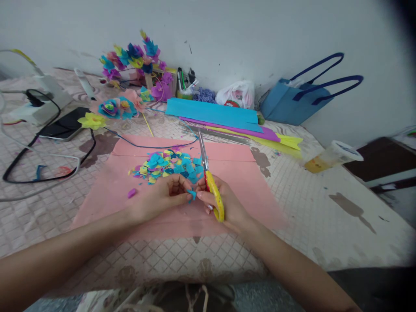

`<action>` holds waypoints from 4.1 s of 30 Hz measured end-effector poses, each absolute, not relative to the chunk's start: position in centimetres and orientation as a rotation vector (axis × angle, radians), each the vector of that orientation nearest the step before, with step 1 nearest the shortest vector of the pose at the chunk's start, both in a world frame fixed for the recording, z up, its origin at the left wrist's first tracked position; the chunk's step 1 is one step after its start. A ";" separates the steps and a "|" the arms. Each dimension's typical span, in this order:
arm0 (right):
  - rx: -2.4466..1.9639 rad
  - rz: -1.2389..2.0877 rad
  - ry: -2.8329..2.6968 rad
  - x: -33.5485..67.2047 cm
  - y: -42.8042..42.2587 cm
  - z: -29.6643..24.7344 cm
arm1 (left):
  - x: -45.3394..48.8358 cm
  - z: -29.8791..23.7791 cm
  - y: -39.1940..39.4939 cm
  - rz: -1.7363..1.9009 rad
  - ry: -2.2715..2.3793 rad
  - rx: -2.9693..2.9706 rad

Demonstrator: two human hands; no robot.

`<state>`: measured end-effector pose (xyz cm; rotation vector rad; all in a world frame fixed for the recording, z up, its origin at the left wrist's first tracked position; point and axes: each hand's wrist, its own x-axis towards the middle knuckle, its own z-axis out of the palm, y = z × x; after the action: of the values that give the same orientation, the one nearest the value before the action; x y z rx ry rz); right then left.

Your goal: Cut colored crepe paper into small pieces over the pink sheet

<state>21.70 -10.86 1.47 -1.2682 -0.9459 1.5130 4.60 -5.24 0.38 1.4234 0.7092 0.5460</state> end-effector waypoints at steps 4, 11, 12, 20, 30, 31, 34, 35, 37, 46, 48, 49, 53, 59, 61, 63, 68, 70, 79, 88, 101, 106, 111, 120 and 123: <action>-1.281 1.489 -0.943 21.7 -10.9 1.3 | 4.7 0.2 -5.2 0.568 0.700 1.401; -1.313 1.421 -0.956 21.6 -10.9 1.0 | 4.7 1.4 -5.4 0.590 0.802 1.485; -1.313 1.410 -0.962 21.5 -10.9 0.9 | 4.7 1.4 -5.4 0.587 0.802 1.479; -1.299 1.397 -0.998 21.6 -10.9 0.8 | 4.4 0.2 -5.1 0.557 0.729 1.470; -1.252 1.507 -0.892 22.2 -10.5 1.3 | 4.3 0.6 -4.8 0.488 0.716 1.339; -1.246 1.514 -0.887 22.2 -10.5 1.3 | 4.3 0.6 -4.8 0.482 0.714 1.332; -1.231 1.536 -0.860 22.3 -10.5 1.3 | 4.3 0.7 -4.8 0.479 0.713 1.323; -1.230 1.538 -0.853 22.2 -10.6 1.3 | 4.3 0.8 -4.8 0.486 0.721 1.327; -1.238 1.529 -0.857 22.1 -10.7 1.4 | 4.4 1.1 -5.0 0.509 0.750 1.357; -1.276 1.510 -0.910 21.8 -10.8 1.4 | 4.4 1.0 -5.2 0.482 0.759 1.473; -1.233 1.504 -0.907 21.8 -10.8 1.4 | 4.4 0.9 -5.1 0.478 0.766 1.427; -1.215 1.503 -0.903 21.8 -10.8 1.4 | 4.4 0.9 -5.1 0.486 0.772 1.411; -1.201 1.529 -0.913 21.8 -10.9 1.6 | 4.4 1.0 -5.1 0.504 0.782 1.382; -1.259 1.545 -0.946 21.7 -11.0 1.6 | 4.4 0.8 -5.2 0.489 0.719 1.365; -1.263 1.525 -0.949 21.6 -11.0 1.5 | 4.4 0.6 -5.2 0.486 0.712 1.364; -1.254 1.505 -0.945 21.6 -10.9 1.4 | 4.4 0.5 -5.1 0.488 0.709 1.355; -1.196 1.504 -0.913 21.8 -10.8 1.2 | 4.4 0.5 -4.8 0.502 0.719 1.326; -1.186 1.509 -0.909 21.8 -10.8 1.1 | 4.3 0.7 -4.8 0.500 0.723 1.326; -1.240 1.516 -0.927 21.6 -10.8 1.5 | 4.5 0.8 -5.3 0.505 0.724 1.361; -1.167 1.469 -1.048 21.9 -11.1 0.9 | 4.1 1.3 -4.9 0.611 0.720 1.242; -1.390 1.168 -1.539 21.6 -11.6 2.9 | 2.9 2.5 -2.6 0.944 0.734 1.094; -1.388 1.207 -1.532 21.8 -11.5 2.5 | 2.7 3.5 -2.8 0.955 0.792 1.122; -1.406 1.251 -1.532 22.2 -11.4 1.0 | 2.5 3.4 -2.6 0.949 0.759 1.132; -1.422 1.231 -1.558 22.5 -11.4 0.2 | 2.5 3.7 -2.8 0.941 0.766 1.137; -1.420 1.239 -1.533 22.3 -11.4 0.4 | 2.5 4.0 -2.8 0.935 0.795 1.159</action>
<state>22.35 -11.44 0.35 -1.4201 -1.5330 1.2389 2.48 -2.80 3.97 1.1591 0.7953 0.9347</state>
